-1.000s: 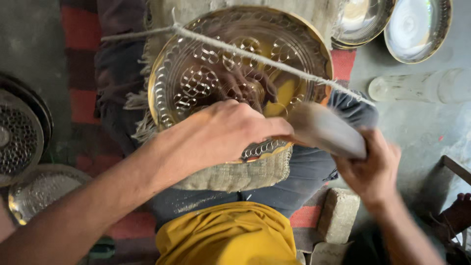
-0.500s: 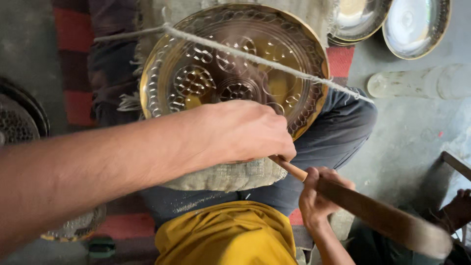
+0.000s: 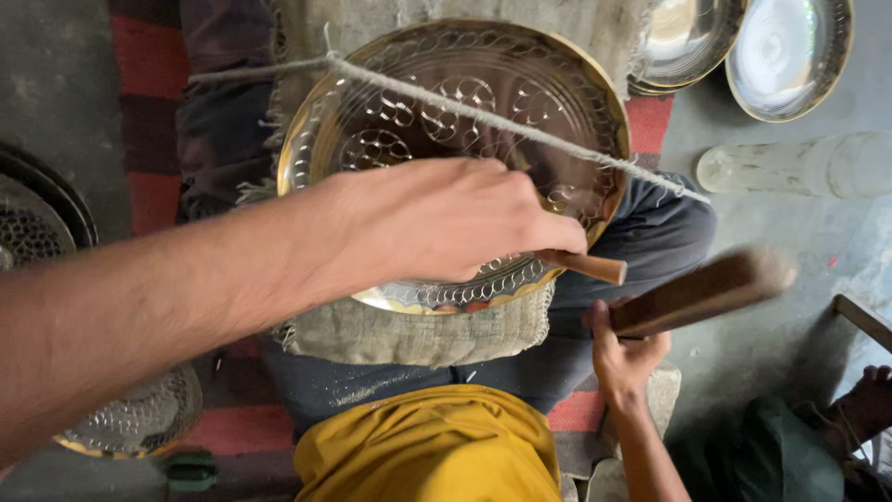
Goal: The person uses a hammer and a metal punch to emboss a decorative pattern into a brass plate resting on their lap. They repeatedly strike the punch to create indentations in the metal surface.
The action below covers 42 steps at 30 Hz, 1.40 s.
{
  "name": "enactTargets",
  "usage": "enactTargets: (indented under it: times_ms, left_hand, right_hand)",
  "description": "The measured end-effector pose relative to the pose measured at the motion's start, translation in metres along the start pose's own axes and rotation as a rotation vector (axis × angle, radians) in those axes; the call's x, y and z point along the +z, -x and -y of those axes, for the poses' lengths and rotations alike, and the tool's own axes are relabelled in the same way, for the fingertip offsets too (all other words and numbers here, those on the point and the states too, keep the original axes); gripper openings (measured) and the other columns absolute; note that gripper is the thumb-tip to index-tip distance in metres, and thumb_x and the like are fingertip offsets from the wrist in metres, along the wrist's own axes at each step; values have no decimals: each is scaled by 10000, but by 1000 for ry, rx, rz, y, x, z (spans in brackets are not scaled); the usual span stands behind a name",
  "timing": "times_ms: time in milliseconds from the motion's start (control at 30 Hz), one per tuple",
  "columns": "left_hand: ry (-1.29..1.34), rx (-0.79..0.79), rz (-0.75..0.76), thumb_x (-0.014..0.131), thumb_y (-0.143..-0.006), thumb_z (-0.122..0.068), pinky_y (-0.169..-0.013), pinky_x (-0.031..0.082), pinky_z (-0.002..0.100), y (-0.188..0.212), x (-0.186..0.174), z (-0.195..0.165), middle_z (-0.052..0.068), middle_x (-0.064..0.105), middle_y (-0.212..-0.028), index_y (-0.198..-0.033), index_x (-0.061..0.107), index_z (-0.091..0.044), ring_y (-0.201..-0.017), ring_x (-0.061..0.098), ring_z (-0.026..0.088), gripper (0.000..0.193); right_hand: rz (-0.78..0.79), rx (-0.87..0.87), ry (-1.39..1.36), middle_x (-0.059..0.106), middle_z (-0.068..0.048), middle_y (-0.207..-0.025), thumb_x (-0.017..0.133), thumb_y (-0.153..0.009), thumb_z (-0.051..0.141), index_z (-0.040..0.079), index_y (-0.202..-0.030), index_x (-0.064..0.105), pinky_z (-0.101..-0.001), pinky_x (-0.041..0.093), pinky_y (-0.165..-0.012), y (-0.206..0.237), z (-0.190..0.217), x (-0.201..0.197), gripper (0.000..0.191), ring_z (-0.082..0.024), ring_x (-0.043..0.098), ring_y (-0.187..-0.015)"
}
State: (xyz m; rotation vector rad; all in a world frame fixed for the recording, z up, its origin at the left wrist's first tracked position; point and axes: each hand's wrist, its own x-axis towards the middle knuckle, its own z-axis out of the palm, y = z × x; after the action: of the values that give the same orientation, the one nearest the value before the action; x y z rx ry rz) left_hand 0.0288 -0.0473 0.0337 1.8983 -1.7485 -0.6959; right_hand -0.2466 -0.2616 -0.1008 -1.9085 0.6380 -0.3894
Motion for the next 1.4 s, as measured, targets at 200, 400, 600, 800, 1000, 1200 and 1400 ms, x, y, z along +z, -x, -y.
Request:
enactTargets:
  times_ms: [200,400,600,800,1000,1200,1400]
  left_hand:
    - [-55,92,50,644,-821,26,-645,594,453,-11,-8,-2,142,727,-806,-1153,677,-217,-780,733,337,413]
    - [-69,123,110,650,-793,33,-697,591,452,-21,-2,3,114,734,-858,-1159,676,-236,-838,727,327,455]
    - [-19,91,75,645,-789,44,-662,599,457,-18,-6,-2,108,731,-887,-1170,696,-262,-840,732,318,491]
    - [-74,-26,22,621,-854,47,-662,603,442,3,-6,-3,157,712,-835,-1251,661,-244,-783,743,318,494]
    - [-13,-39,-136,640,-773,96,-656,615,434,14,3,-1,176,731,-780,-1288,646,-186,-735,747,318,587]
    - [131,-70,-342,601,-832,137,-657,644,394,29,19,0,168,763,-868,-1315,648,-144,-740,769,279,560]
    - [212,-167,-467,636,-912,78,-600,646,340,42,43,-2,165,763,-890,-1336,630,-113,-723,761,244,465]
  right_hand:
    - [52,-38,37,704,-129,-850,654,-967,-35,31,-1046,499,-308,596,-698,1,13,1,186,-193,723,-772]
    - [-199,-106,-143,655,-107,-785,611,-1034,-27,17,-990,464,-324,603,-628,7,38,20,160,-183,684,-670]
    - [-76,-198,301,578,-136,-719,671,-913,-36,-24,-867,573,-360,491,-571,4,51,21,109,-231,578,-616]
    - [-50,-254,314,621,-79,-805,732,-970,-1,-9,-983,624,-293,500,-689,-7,63,8,110,-136,587,-686]
    - [66,-342,523,572,-101,-682,793,-874,-24,-32,-842,576,-295,466,-575,-42,79,-20,220,-166,522,-577]
    - [214,-331,429,612,-69,-686,753,-973,55,4,-747,569,-265,479,-560,-73,105,-31,296,-132,583,-577]
    - [320,-387,487,675,-89,-753,783,-932,59,15,-936,664,-286,515,-591,-102,135,-31,127,-144,648,-635]
